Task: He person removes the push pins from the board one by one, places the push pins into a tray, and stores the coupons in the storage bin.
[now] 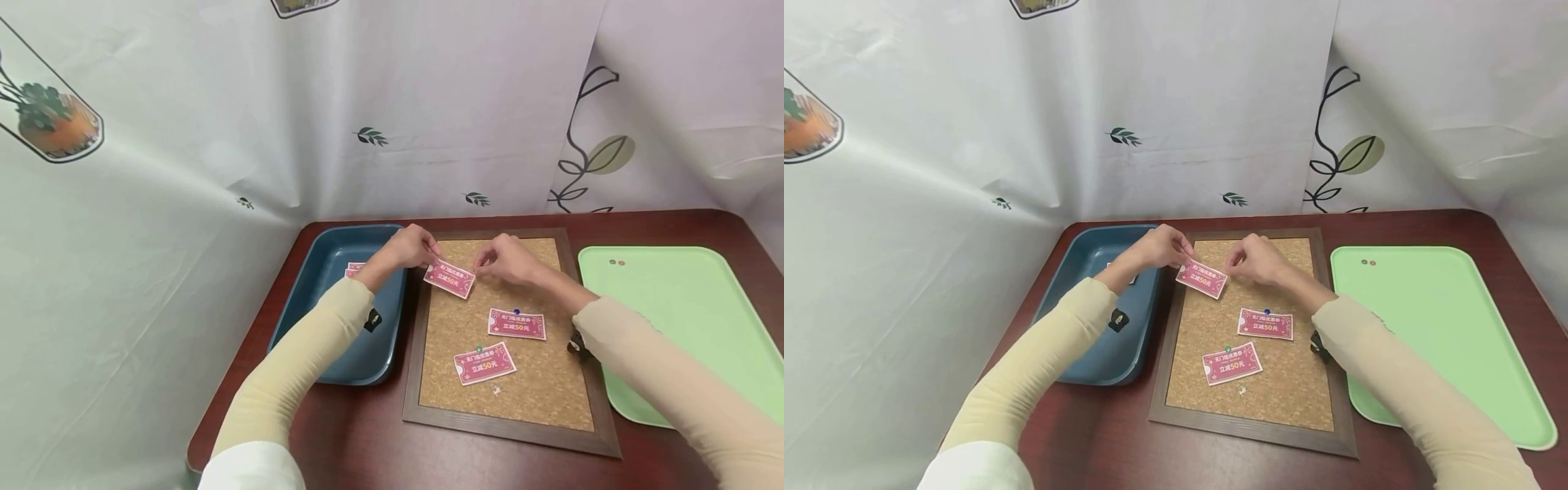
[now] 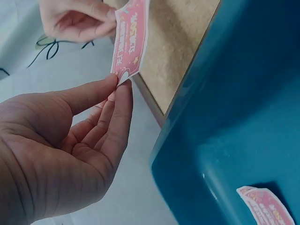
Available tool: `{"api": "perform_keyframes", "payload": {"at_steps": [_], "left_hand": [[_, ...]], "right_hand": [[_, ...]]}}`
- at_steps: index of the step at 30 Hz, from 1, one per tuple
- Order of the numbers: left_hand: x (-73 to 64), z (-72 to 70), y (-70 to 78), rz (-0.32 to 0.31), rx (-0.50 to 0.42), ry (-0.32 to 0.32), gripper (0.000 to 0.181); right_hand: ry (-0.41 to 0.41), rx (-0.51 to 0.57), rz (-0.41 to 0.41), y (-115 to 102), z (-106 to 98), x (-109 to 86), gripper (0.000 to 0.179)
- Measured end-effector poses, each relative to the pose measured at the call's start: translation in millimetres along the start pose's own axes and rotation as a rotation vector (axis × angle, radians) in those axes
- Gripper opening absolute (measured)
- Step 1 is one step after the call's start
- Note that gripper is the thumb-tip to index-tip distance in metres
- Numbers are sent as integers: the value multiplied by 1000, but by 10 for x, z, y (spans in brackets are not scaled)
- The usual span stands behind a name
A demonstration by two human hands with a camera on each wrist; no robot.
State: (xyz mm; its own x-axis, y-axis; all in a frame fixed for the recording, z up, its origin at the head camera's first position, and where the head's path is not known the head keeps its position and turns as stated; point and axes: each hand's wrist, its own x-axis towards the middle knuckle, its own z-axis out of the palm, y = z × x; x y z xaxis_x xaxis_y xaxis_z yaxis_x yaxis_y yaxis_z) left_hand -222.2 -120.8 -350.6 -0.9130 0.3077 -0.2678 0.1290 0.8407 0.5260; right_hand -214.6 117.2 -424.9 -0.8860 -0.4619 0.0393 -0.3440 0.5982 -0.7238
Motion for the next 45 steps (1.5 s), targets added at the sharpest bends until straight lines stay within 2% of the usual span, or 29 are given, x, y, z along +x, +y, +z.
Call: {"api": "perform_keyframes", "payload": {"at_steps": [5, 10, 16, 21, 34, 45], "left_hand": [[-41, -131, -59, -23, -48, 31, 6], [-79, -279, -169, -53, -41, 72, 6], [-144, -469, -368, -99, -89, 116, 7], [-216, -605, -554, -108, -85, 144, 9], [-303, -785, -995, -195, -109, 172, 12], [-360, -815, -1248, -281, -136, 192, 15]], "right_hand": [[31, -12, 37, 52, -112, -93, 3], [39, -27, 75, 81, -238, -205, 4], [57, -62, 81, 156, -392, -337, 5], [72, -87, 73, 242, -513, -451, 4], [131, -118, 115, 519, -775, -744, 9], [181, -143, 149, 731, -955, -995, 7]]}}
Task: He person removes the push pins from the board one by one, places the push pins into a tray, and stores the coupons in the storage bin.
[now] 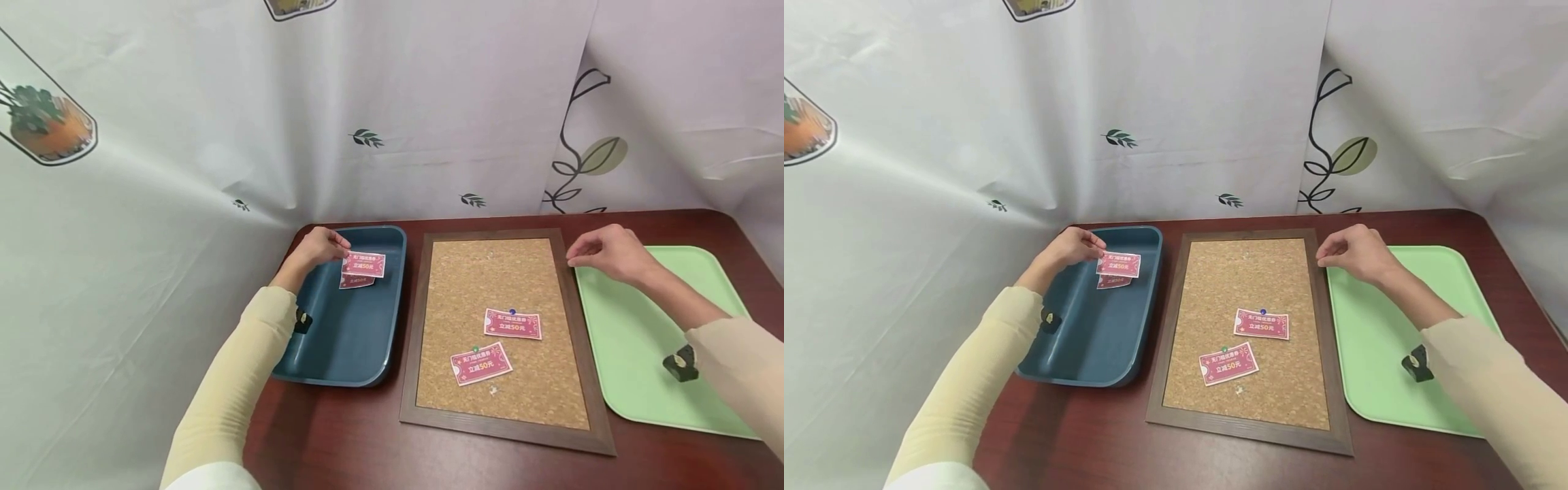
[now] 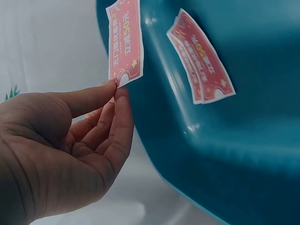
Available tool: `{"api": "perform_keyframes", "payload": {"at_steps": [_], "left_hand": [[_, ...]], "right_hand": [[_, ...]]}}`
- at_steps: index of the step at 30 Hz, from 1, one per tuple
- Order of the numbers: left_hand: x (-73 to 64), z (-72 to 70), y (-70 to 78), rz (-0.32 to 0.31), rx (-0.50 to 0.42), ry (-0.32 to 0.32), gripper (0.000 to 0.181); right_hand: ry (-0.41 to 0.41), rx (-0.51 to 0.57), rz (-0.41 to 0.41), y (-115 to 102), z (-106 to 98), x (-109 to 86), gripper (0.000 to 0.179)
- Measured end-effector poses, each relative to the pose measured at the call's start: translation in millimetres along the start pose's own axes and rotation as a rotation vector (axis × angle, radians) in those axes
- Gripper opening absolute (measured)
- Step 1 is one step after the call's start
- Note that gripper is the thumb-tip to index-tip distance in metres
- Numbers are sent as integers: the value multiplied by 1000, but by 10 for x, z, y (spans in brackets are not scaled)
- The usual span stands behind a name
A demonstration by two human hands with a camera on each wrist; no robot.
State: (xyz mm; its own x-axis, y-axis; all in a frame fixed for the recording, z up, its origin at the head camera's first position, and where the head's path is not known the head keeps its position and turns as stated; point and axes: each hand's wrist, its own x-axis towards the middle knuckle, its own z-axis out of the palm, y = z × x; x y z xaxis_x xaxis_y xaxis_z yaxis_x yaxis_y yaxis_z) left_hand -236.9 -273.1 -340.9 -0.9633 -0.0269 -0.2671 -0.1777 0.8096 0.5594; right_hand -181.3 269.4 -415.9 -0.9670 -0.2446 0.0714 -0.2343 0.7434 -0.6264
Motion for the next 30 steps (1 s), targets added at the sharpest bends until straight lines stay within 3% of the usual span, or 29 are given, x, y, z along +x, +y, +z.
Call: {"api": "perform_keyframes", "payload": {"at_steps": [12, 30], "left_hand": [[49, 16, -224, -50, 60, -13, 13], [64, 57, -414, -90, 45, -12, 12]], "right_hand": [[39, -34, 8, 298, -121, -176, 6], [111, -28, 31, 623, -205, -354, 6]]}}
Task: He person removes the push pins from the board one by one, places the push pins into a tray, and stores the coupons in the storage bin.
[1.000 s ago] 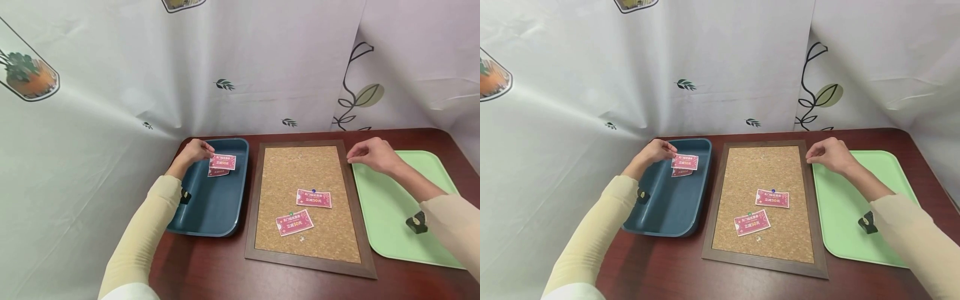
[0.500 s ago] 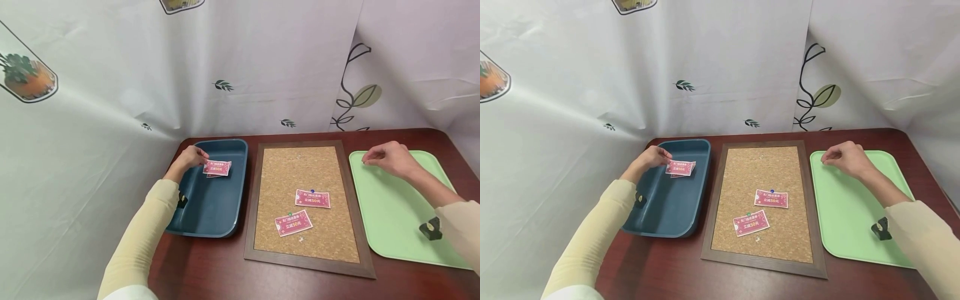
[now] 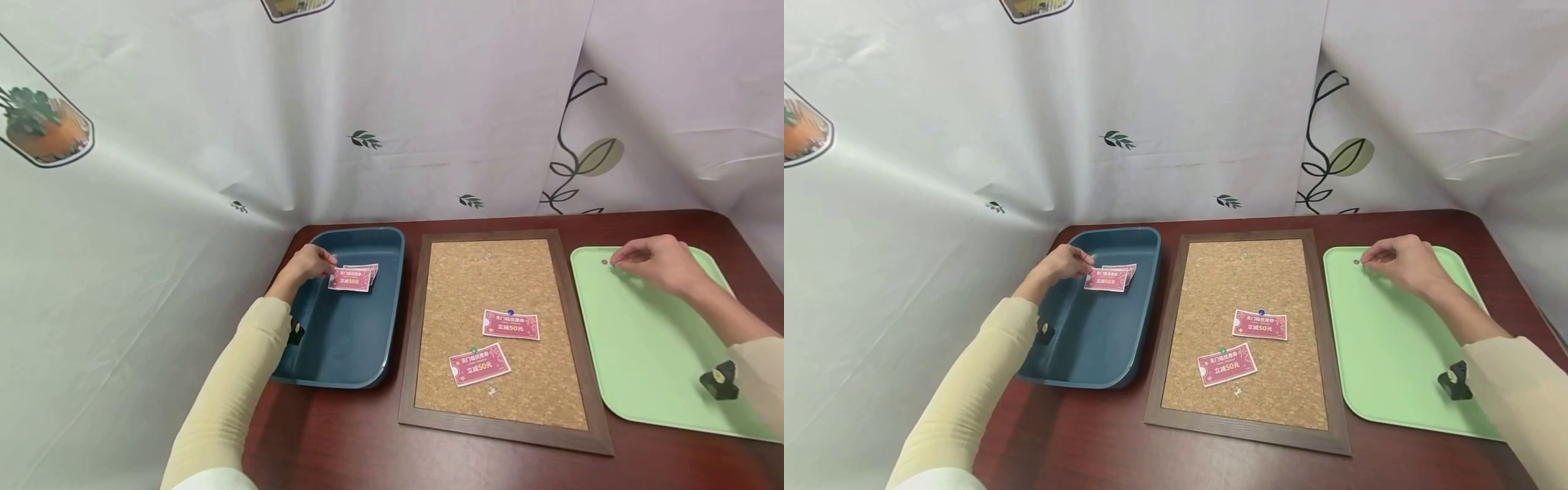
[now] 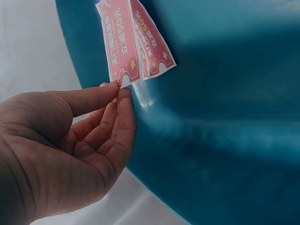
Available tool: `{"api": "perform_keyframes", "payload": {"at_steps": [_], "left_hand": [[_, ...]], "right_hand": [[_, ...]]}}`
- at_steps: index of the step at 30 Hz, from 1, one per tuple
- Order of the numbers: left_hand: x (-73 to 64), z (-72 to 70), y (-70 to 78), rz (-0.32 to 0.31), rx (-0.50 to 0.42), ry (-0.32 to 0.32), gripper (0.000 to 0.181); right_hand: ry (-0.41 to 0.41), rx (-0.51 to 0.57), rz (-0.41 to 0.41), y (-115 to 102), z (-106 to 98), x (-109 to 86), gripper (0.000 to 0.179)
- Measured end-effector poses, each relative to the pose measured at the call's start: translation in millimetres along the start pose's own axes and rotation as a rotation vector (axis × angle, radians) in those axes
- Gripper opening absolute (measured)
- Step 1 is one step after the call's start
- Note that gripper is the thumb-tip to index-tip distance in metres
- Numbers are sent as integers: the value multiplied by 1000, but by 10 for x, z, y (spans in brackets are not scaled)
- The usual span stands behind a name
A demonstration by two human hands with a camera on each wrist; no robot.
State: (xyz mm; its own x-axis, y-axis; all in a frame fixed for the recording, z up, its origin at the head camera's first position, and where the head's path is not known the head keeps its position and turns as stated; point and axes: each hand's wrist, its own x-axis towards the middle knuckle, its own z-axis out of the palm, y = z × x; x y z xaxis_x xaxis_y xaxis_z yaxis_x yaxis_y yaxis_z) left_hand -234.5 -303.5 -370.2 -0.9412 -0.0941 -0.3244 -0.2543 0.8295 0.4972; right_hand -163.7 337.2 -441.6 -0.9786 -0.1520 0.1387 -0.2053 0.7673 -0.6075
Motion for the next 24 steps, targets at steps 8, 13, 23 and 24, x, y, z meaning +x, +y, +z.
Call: {"api": "perform_keyframes", "payload": {"at_steps": [8, 13, 23, 24], "left_hand": [[20, 15, -73, 2, -2, 2, 13], [27, 17, -85, -7, -13, -9, 13], [23, 19, -118, -4, -27, -5, 12], [23, 21, -121, -6, -28, -3, 12]], "right_hand": [[4, 14, 39, 79, -15, 16, 9], [6, 23, 60, 94, -3, 37, 10], [6, 25, 83, 118, 14, 67, 13], [6, 24, 80, 122, 18, 72, 13]]}}
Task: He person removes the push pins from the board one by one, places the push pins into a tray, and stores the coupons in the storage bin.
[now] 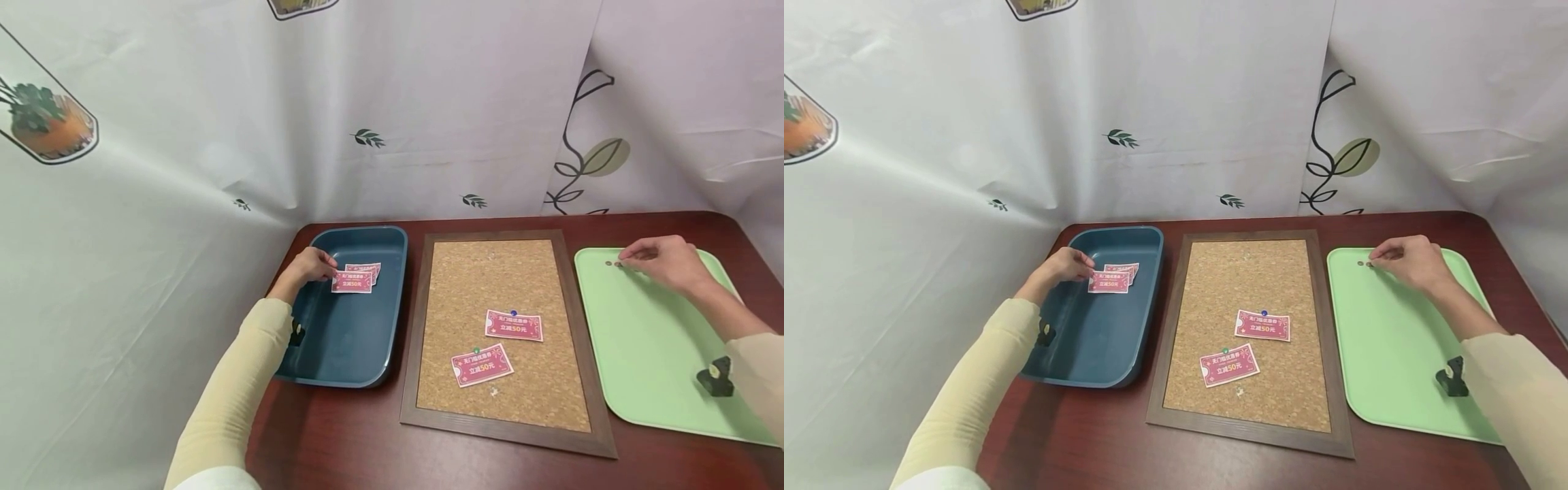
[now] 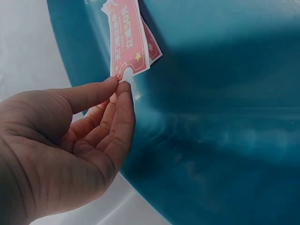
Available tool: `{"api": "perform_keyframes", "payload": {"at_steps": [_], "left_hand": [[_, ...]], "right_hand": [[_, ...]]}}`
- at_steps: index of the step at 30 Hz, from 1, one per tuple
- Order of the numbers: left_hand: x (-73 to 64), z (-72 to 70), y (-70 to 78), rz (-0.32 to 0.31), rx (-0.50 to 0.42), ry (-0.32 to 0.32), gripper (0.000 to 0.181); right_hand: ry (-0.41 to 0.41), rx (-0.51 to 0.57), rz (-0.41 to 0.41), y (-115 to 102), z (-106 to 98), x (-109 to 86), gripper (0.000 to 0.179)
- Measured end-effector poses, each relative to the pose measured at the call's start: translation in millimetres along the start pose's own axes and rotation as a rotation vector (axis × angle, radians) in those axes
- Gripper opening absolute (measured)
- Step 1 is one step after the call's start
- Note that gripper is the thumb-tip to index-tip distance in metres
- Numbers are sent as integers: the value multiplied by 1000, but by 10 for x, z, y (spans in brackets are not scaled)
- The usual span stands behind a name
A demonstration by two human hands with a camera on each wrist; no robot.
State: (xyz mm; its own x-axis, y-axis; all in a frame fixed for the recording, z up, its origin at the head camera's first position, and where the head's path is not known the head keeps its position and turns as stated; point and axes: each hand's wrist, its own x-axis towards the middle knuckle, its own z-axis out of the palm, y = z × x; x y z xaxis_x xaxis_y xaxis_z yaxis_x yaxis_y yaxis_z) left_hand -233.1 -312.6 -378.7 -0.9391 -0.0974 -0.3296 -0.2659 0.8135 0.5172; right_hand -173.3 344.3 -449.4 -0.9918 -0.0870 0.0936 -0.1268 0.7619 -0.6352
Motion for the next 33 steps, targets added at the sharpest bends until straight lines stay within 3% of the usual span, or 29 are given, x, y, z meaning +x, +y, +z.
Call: {"api": "perform_keyframes", "payload": {"at_steps": [11, 20, 33], "left_hand": [[59, 54, -7, -46, 9, -27, 15], [36, 40, 1, -6, 19, -1, 16], [22, 2, 47, -16, -2, 24, 21]], "right_hand": [[6, 0, -1, 43, 24, 16, 13], [22, -13, 23, 46, -19, 2, 20], [15, -23, 62, 47, -105, -9, 30]]}}
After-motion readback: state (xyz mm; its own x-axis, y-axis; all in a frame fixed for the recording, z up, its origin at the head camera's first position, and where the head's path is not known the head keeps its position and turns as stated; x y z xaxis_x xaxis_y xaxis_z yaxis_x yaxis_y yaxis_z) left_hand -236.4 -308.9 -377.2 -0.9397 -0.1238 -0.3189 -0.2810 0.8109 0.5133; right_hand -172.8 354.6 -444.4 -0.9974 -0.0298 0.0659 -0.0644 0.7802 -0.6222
